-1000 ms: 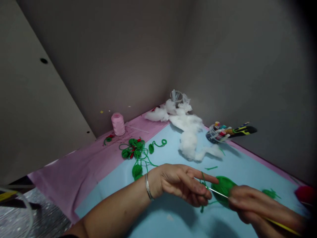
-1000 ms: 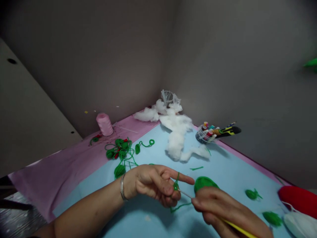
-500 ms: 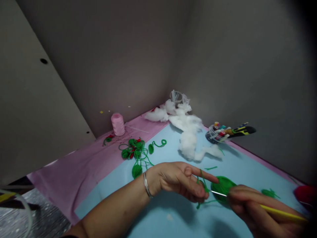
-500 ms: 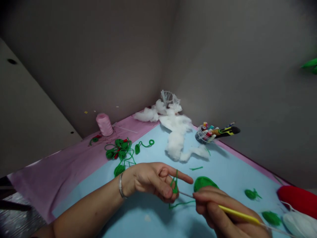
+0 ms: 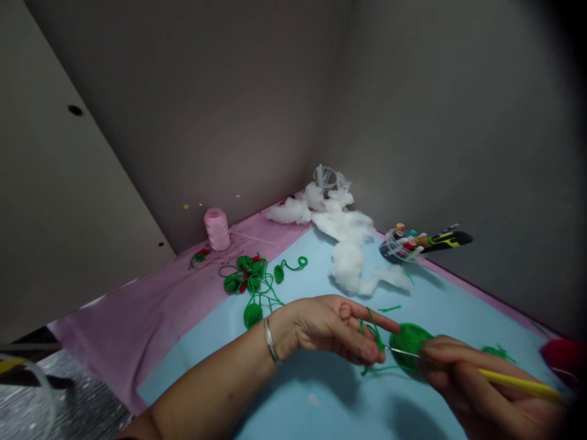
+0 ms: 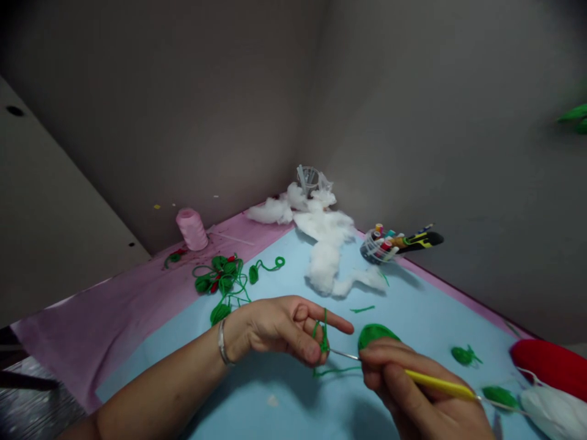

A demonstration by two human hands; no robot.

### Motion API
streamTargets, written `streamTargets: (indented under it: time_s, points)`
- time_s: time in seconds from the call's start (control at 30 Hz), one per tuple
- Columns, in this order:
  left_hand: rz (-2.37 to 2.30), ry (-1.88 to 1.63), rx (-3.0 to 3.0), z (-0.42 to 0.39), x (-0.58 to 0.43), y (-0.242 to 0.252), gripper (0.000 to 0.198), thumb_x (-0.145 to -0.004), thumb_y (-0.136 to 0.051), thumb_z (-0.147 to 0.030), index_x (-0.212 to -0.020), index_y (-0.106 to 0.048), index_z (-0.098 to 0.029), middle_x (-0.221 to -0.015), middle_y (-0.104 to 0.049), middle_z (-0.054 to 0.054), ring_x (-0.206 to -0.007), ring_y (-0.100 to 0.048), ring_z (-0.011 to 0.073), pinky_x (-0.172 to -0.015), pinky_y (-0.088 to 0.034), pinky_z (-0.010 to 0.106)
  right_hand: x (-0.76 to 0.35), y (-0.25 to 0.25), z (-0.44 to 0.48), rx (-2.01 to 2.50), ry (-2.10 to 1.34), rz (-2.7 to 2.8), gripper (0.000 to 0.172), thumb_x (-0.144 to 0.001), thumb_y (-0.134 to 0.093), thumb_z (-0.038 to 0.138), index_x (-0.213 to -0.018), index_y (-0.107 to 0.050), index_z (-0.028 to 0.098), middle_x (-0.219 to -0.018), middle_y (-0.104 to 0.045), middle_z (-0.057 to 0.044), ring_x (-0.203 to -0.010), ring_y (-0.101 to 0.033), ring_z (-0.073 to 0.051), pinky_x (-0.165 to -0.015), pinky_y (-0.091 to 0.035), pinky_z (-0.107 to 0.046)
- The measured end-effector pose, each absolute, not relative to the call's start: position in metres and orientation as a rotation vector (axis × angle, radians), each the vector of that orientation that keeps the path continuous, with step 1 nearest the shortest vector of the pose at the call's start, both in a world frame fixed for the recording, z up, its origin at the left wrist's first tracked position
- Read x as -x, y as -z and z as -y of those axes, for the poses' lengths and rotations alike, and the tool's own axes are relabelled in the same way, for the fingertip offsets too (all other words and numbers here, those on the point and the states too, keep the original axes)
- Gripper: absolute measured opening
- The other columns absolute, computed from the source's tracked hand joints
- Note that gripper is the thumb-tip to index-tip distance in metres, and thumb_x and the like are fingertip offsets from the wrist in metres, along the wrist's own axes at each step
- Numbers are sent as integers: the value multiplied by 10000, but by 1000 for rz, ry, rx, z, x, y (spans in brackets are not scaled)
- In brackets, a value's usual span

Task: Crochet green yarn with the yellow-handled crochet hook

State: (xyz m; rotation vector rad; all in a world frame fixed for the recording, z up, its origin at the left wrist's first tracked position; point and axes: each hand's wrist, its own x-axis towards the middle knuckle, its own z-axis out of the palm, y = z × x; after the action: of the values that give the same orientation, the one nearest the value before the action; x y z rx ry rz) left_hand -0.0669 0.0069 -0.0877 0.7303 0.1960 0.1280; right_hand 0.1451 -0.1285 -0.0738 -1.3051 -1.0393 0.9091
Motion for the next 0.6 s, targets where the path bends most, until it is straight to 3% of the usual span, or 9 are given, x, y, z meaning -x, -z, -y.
streamTargets:
  time_s: [0.17,0.3,0.4,0.5,0.6]
  points:
    - [-371,-348,-799,3,62,76,755,-474,-945,-190,-1184,-700,-116,-672,-680,-17,-637,-643,98,-682,-501,239,-107,70,112,1253,-929,943,228,-769,-792,466,-819,-803,244,-632,-677,-71,-522,-619,-162,-475,-545,-249]
    - [-553,-583,-809,10,58,65,924,-377,-962,-154,-1244,-648,-100,-649,-662,-43,-631,-622,96,-710,-493,253,-94,81,107,1401,-573,988,261,-753,-813,458,-869,-807,225,-957,-752,-114,-809,-708,-223,-629,-595,-267]
    - [-623,-670,-840,12,55,63,1060,-382,-955,-137,-1364,-558,-92,-664,-674,-48,-635,-610,86,-699,-477,233,-87,84,105,1384,-543,958,300,-798,-772,479,-933,-803,213,-854,-742,-99,-699,-684,-181,-570,-566,-243]
    - [-659,-723,-858,14,53,63,1037,-425,-938,-131,-1383,-542,-88,-641,-653,-68,-609,-583,72,-671,-462,217,-76,83,105,1318,-558,899,262,-825,-758,462,-916,-800,221,-713,-709,-64,-612,-648,-146,-554,-543,-228]
    - [-662,-725,-834,16,52,61,1024,-426,-930,-127,-1375,-548,-72,-629,-639,-74,-588,-566,65,-659,-461,214,-66,85,106,1328,-395,906,187,-845,-756,391,-918,-794,223,-791,-729,-59,-643,-647,-142,-630,-556,-260]
